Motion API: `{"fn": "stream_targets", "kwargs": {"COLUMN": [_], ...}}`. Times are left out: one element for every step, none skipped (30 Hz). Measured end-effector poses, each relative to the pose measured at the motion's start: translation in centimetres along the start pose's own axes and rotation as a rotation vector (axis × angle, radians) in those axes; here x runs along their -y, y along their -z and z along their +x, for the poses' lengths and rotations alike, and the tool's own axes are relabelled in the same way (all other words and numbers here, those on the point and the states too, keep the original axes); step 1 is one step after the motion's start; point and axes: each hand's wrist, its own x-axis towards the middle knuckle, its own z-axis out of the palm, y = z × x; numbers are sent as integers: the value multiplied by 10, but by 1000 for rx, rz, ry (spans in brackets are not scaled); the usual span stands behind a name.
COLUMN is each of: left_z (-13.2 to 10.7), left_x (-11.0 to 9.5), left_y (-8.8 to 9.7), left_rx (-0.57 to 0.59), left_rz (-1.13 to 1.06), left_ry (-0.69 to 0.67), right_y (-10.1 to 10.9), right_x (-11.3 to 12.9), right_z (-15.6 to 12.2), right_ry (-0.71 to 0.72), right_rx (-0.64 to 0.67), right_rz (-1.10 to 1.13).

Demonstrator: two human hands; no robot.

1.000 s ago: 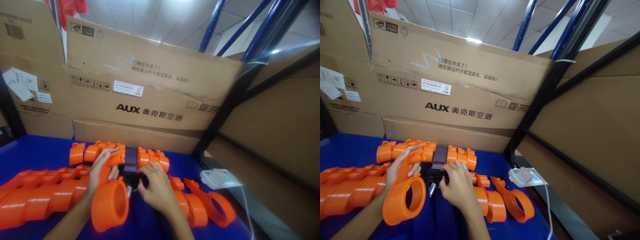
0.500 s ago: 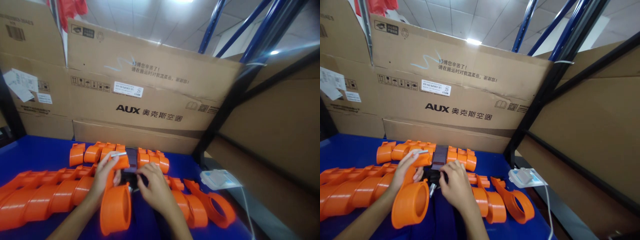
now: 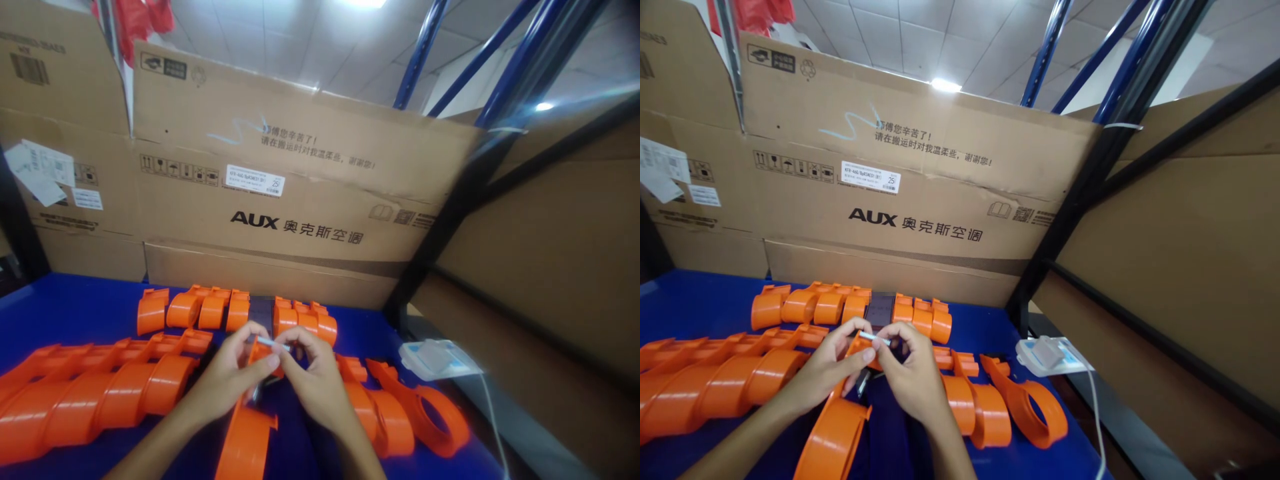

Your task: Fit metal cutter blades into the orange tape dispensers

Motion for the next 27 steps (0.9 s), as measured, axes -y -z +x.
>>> {"fn": "stream_targets", "kwargs": {"left_z": [0,0,0,0,0,1,1,1,2,2,2,2,2,2,2,1,1,0,0,1,1,2,4,5,7,8,9], "left_x": [-1,-2,-3,-4,-6,-7,-8,-8,-8,-9,-9,-9,-10,-11,-12,-13,-14,-15,-16,-16,-16,-15,-14,-13,-12,-12,-11], "left_y": [0,0,0,0,0,-1,-1,-1,-1,-1,-1,-1,-1,-1,0,0,1,3,5,7,10,13,17,20,23,26,29], "left_rx": [9,19,27,30,28,19,6,-10,-24,-36,-45,-51,-55,-58,-62,-67,-75,-87,-103,-124,-148,-175,-195,-208,-215,-218,-215], "left_rz": [-16,-35,-51,-65,-75,-82,-87,-90,-92,-93,-92,-90,-88,-84,-80,-76,-72,-68,-65,-62,-61,-68,-87,-118,-162,-215,-270], "left_ry": [-2,-5,-8,-15,-23,-33,-44,-55,-63,-65,-64,-61,-59,-60,-62,-66,-71,-76,-80,-85,-89,-93,-97,-98,-98,-94,-85], "right_y": [1,1,2,2,2,2,2,2,2,2,2,2,3,3,4,5,7,9,11,13,15,17,19,20,20,20,19], "right_x": [0,-1,-3,-4,-6,-8,-10,-12,-13,-13,-14,-14,-13,-13,-13,-13,-13,-14,-15,-16,-17,-18,-19,-19,-19,-18,-16], "right_z": [0,1,2,2,3,4,5,5,5,5,5,5,5,5,5,5,5,5,5,5,5,6,6,7,7,7,6], "right_ry": [-12,-22,-32,-40,-48,-55,-61,-66,-71,-76,-79,-80,-79,-78,-77,-78,-81,-83,-83,-81,-76,-73,-73,-71,-63,-46,-21], "right_rx": [-13,-29,-46,-63,-75,-83,-86,-87,-89,-90,-91,-94,-97,-101,-105,-110,-117,-122,-126,-137,-160,-190,-224,-256,-273,-263,-220], "right_rz": [18,33,45,52,57,60,63,67,71,75,80,83,87,91,96,102,110,117,124,129,132,131,123,106,76,35,-17]}}
